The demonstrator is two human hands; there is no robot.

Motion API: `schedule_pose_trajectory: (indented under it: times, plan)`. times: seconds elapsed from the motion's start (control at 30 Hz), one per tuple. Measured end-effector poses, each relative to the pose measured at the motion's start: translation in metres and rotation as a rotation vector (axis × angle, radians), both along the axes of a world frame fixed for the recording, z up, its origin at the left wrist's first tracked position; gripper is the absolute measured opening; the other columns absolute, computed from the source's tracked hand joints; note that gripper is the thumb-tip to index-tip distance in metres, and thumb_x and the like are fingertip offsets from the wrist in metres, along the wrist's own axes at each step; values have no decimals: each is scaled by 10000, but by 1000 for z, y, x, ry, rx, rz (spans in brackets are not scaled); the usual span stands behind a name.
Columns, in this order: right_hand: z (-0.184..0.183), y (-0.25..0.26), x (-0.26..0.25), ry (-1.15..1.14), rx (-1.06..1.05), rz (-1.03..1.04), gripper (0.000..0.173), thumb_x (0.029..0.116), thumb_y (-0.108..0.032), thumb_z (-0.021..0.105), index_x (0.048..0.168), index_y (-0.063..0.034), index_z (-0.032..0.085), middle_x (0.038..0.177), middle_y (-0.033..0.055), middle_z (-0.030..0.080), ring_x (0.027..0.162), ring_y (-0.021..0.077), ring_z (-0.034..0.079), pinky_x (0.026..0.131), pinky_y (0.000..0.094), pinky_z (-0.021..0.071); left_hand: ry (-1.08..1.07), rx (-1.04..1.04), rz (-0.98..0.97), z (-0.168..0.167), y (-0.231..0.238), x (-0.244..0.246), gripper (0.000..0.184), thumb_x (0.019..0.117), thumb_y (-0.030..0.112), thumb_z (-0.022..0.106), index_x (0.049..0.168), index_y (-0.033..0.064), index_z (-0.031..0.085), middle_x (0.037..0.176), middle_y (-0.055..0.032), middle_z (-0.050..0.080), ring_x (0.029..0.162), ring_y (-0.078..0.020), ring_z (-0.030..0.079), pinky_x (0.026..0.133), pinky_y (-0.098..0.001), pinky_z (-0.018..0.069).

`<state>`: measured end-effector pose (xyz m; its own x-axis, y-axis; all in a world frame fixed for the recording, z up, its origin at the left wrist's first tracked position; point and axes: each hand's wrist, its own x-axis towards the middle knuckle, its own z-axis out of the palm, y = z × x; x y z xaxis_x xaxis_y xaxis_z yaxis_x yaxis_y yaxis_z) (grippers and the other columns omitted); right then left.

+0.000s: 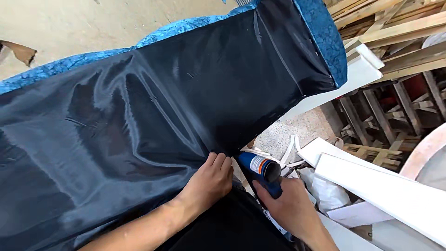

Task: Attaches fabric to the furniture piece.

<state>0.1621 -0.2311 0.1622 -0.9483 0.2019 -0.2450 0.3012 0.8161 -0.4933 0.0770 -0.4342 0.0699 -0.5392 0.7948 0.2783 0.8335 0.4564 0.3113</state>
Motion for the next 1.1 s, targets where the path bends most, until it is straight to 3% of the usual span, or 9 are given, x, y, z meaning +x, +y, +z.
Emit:
schedule_pose_trajectory:
  times: [0.2,0.33,0.47,0.57,0.67,0.8,0.9,1.03,1.1]
  plan:
    - [18,-2,45,72,67,-88,341,925,-479,682,856,-148,719,654,-75,663,559,6,623,495,262,534,-243,212,151,4,-23,-11,190,930,-21,606,1069,16,730,939,-123,630,915,-283,631,852,-409,551]
    - [22,-4,92,8,103,-149,385,921,-433,710,868,-52,724,656,43,689,557,130,665,530,389,562,-152,-53,163,27,-39,-36,160,948,-15,615,1078,-15,708,1051,-173,659,984,-338,663,871,-462,569]
    - [9,-9,146,-75,47,-256,424,917,-415,713,860,5,717,659,120,685,570,236,676,561,493,554,-8,-304,286,60,-105,-44,110,946,-2,617,997,-13,714,1011,-186,683,919,-370,696,747,-522,587]
    - [-9,-13,175,-152,-6,-300,472,929,-460,691,881,8,723,697,144,697,624,283,694,618,543,559,73,-299,319,70,-158,-25,125,908,-38,645,1008,-24,718,929,-186,672,875,-369,694,730,-522,581]
    - [-27,-19,195,-175,-28,-276,491,921,-493,683,900,-5,730,692,144,689,631,304,684,614,561,536,98,-229,274,68,-169,21,195,917,-28,587,1036,3,738,921,-153,677,864,-332,690,724,-485,581]
    - [-43,-31,196,-157,-69,-210,456,910,-511,671,897,-61,740,666,87,675,598,245,667,567,513,529,6,-43,467,45,-155,68,151,971,40,631,1007,66,774,928,-90,696,878,-243,699,772,-417,604]
    - [-45,-41,186,-114,-74,-207,435,885,-548,651,863,-123,736,626,16,635,556,170,623,520,449,501,-42,71,589,29,-149,82,110,944,48,688,958,85,791,901,-80,691,862,-224,696,776,-398,603]
    - [-36,-43,165,-64,-86,-217,437,872,-594,631,851,-167,724,615,-40,632,522,105,622,485,382,528,-68,142,599,11,-148,88,105,926,3,679,887,46,767,872,-106,653,875,-255,678,794,-409,599]
    - [-29,-39,152,-55,-59,-206,440,874,-601,622,854,-174,726,633,-35,655,542,117,650,513,405,564,-50,161,552,9,-152,87,110,927,0,676,893,49,768,859,-91,631,870,-242,659,786,-385,589]
